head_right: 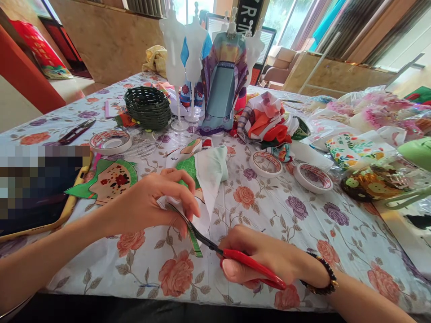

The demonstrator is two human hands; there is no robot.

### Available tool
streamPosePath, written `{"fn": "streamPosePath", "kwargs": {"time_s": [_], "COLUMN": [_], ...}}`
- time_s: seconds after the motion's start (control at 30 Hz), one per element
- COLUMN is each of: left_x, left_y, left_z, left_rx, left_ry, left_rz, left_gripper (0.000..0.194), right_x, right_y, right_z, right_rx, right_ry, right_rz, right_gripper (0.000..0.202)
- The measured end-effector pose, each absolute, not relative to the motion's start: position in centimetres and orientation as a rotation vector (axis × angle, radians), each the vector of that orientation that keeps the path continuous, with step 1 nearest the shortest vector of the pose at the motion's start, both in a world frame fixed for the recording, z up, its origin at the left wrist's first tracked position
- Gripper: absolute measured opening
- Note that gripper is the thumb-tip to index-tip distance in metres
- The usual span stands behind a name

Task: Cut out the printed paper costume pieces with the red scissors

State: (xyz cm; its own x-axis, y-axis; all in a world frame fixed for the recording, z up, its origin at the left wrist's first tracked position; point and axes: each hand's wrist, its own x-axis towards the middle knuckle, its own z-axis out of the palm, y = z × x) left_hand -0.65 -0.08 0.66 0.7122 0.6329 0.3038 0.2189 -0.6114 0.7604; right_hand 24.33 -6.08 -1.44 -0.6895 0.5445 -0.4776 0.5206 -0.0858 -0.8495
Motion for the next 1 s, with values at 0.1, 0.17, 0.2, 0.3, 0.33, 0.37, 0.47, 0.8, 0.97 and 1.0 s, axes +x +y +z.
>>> {"fn": "streamPosePath", "kwargs": {"time_s": [0.1,0.17,0.2,0.3,0.33,0.37,0.47,0.8,0.97,1.0], "left_x": [-0.5,-0.4,-0.3,-0.2,-0.1,-0.1,-0.1,-0.1,-0.1,-0.1], "left_y": [-0.3,-0.4,-0.4,-0.7,-0.8,-0.8,-1.0,-0.6,-0.3,-0.2], "left_z": [0.7,0.7,0.7,0.7,0.7,0.7,0.6,0.6,0.4,0.4], "left_rx": [2.152,2.132,2.123,2.113,2.118,2.124,2.129,2.096,2.148,2.154], "left_ry": [0.646,0.633,0.626,0.623,0.622,0.623,0.626,0.591,0.497,0.493], "left_rz": [0.736,0.751,0.757,0.763,0.761,0.76,0.761,0.839,0.879,0.878], "left_gripper": [0.02,0.021,0.022,0.023,0.023,0.023,0.024,0.014,0.004,0.005], "right_x": [24.2,24.1,24.1,24.0,24.0,23.9,23.7,23.3,23.5,23.5], "right_y": [-5.9,-5.6,-5.3,-4.9,-4.9,-4.9,-5.3,-5.8,-6.4,-6.5], "right_z": [-1.4,-1.2,-1.1,-1.0,-1.0,-1.1,-1.4,-0.6,-1.2,-1.1], "right_rx": [-1.203,-1.131,-1.099,-1.034,-1.016,-1.006,-1.028,-1.079,-1.144,-1.147], "right_ry": [-2.071,-2.107,-2.124,-2.138,-2.134,-2.132,-2.103,-2.139,-2.094,-2.101], "right_rz": [1.972,2.022,2.047,2.094,2.102,2.097,2.037,1.941,1.892,1.884], "right_gripper": [0.064,0.066,0.067,0.07,0.07,0.07,0.068,0.071,0.07,0.07]}}
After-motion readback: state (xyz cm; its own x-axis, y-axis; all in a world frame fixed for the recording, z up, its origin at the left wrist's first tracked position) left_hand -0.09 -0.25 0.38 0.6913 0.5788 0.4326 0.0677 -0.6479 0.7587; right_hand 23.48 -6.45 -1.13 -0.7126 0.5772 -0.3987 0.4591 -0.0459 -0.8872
